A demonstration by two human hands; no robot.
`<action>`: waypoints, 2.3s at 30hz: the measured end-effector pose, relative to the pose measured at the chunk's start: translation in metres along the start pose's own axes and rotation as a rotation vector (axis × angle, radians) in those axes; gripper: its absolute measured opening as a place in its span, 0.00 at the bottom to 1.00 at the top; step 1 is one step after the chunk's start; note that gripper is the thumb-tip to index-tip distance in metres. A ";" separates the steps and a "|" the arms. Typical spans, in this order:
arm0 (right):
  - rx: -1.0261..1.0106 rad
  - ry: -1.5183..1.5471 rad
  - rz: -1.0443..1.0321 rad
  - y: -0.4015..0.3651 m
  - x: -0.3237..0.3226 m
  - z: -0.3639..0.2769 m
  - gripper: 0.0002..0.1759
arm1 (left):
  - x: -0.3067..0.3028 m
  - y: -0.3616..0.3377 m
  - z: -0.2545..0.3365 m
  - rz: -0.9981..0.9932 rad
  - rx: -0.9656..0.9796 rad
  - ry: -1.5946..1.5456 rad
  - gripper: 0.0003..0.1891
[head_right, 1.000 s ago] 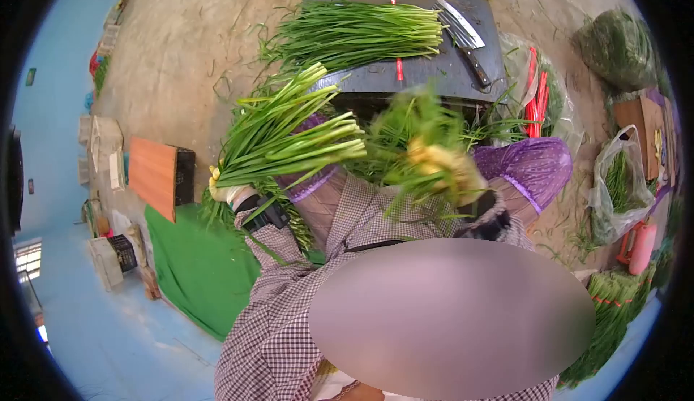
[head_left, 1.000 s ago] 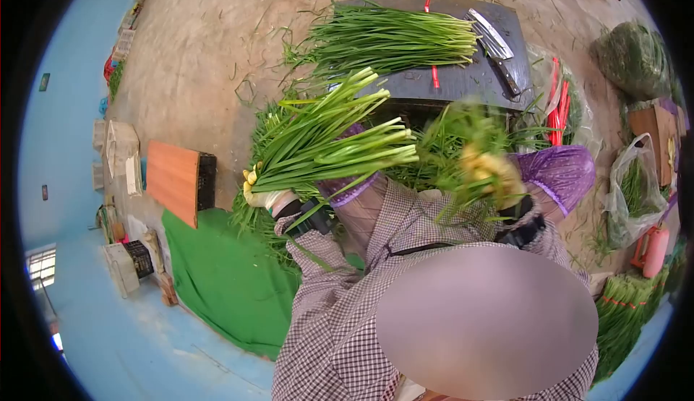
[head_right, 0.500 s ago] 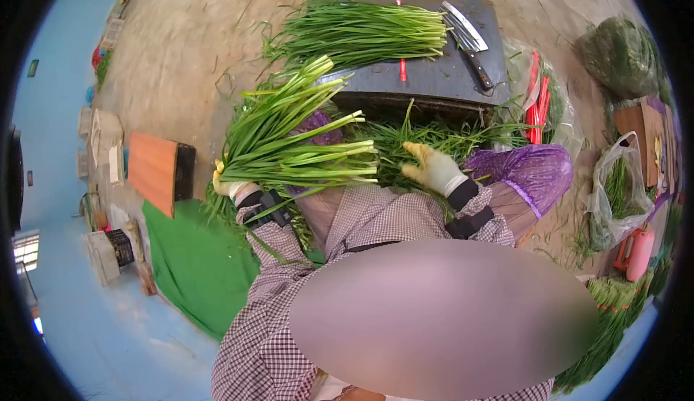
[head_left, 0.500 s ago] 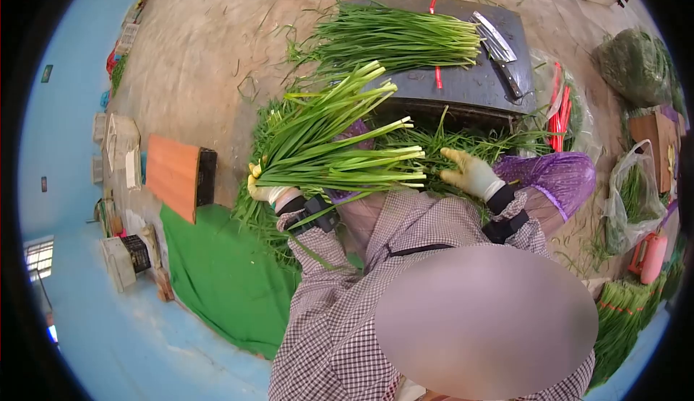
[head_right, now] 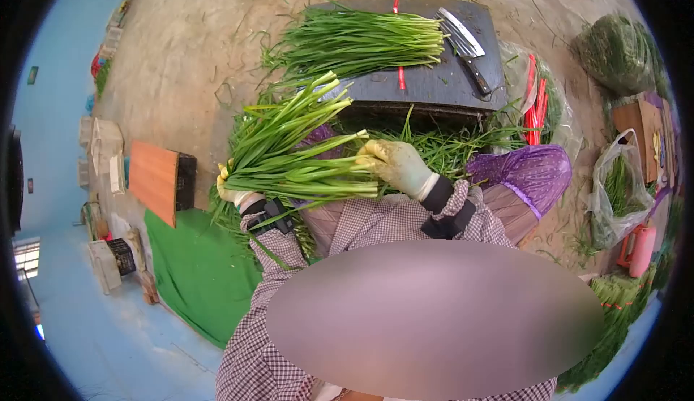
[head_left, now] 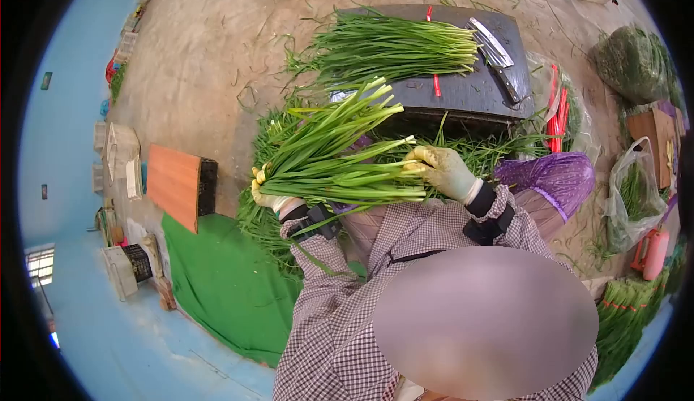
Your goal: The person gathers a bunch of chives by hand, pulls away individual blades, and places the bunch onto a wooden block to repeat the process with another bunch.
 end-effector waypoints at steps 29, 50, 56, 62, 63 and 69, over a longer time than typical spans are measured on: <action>-0.144 0.959 -0.142 0.045 0.004 0.001 0.30 | 0.075 -0.007 -0.008 -0.476 -0.120 -0.526 0.18; -0.192 1.248 0.028 -0.024 -0.015 -0.011 0.20 | 0.086 -0.011 -0.010 -0.488 -0.127 -0.665 0.17; -0.109 0.990 0.172 -0.092 -0.082 0.055 0.16 | 0.069 -0.005 -0.003 -0.472 -0.060 -0.662 0.17; 0.200 -0.346 0.199 -0.062 -0.067 0.021 0.15 | 0.090 -0.005 -0.002 -0.544 -0.074 -0.669 0.18; 0.058 -0.095 0.255 -0.039 -0.064 -0.011 0.14 | 0.095 -0.005 0.000 -0.566 -0.069 -0.652 0.18; -0.174 -0.582 0.098 0.058 0.013 -0.035 0.05 | 0.123 -0.011 -0.002 -0.654 -0.150 -0.616 0.18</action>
Point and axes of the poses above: each hand's wrist, its own y-axis towards the middle knuckle, its own x-axis out of the palm, z = x × y, the point moved 3 cm from there along y, towards the middle knuckle, and after that the axes turned 10 degrees about -z, right-handed, at the moved point
